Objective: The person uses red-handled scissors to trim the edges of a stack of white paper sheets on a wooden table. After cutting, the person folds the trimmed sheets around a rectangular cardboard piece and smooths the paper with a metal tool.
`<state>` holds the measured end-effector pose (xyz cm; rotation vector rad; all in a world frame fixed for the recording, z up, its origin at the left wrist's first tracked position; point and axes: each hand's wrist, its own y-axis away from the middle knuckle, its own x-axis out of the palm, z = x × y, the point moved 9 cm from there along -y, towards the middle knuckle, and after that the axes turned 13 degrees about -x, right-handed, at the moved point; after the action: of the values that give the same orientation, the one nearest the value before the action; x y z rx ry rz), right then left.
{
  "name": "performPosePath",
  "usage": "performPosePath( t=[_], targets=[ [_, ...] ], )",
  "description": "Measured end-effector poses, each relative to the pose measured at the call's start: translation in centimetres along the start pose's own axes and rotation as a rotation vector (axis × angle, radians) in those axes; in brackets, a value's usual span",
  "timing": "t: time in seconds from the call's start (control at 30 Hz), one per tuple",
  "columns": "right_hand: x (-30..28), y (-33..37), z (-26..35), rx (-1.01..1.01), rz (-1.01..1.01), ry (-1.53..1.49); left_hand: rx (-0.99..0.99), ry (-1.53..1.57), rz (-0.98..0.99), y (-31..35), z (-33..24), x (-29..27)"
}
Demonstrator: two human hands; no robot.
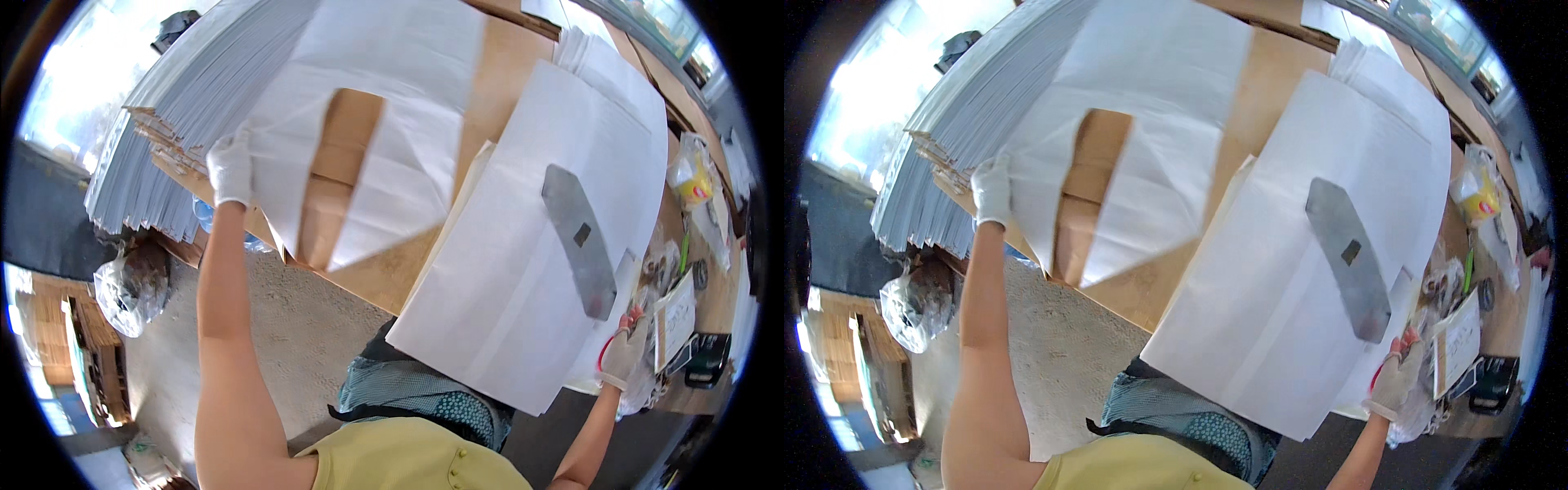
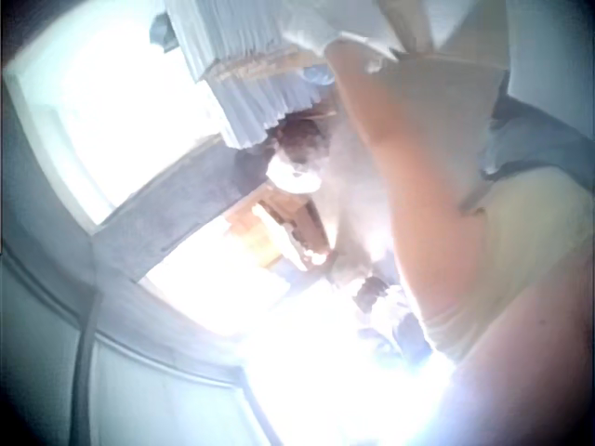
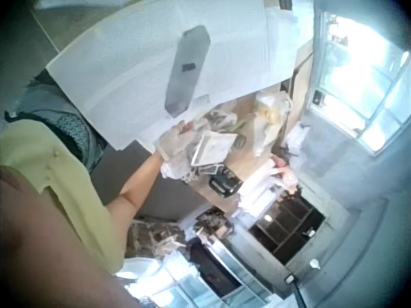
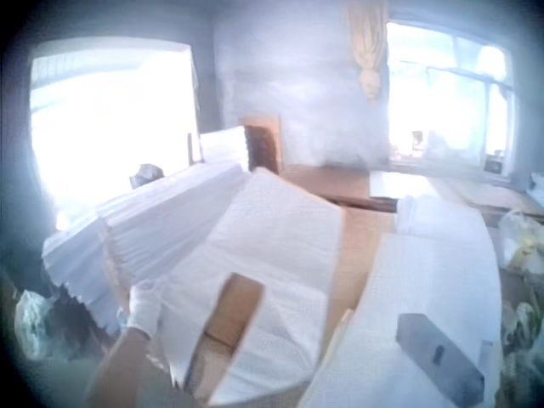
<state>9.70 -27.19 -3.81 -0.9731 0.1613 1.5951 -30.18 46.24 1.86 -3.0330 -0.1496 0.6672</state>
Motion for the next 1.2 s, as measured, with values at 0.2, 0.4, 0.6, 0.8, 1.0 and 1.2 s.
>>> performPosePath(
  t=[0.2, 0.4, 0.6, 0.8, 1.0, 1.2],
  targets=[
    [1.1, 5.3, 1.0, 0.157, 0.171, -0.06, 0.039, -0.52, -0.006, -5.3, 7.6, 0.9],
    [1.8, 12.5, 7.7, -0.219, 0.717, 0.28, 0.32, -1.004, -0.176, -1.6, 5.8, 2.4],
    [1.6, 13.4, 10.9, -0.525, 0.901, 0.531, 0.782, -0.351, 0.606, 22.2, -3.9, 8.3],
    [-0.5, 8.5, 12.0, -0.54, 0.735, 0.437, 1.234, -0.31, 1.415, 35.2, -0.5, 13.8],
    [-3.4, 3.8, 3.7, 0.157, -0.107, -0.171, 0.571, -0.205, 1.158, 34.2, -1.0, 17.6],
    [2.9, 7.1, -3.9, 0.371, -0.254, -0.384, 0.631, -0.308, 0.708, 35.2, 0.1, 19.2]
  ],
)
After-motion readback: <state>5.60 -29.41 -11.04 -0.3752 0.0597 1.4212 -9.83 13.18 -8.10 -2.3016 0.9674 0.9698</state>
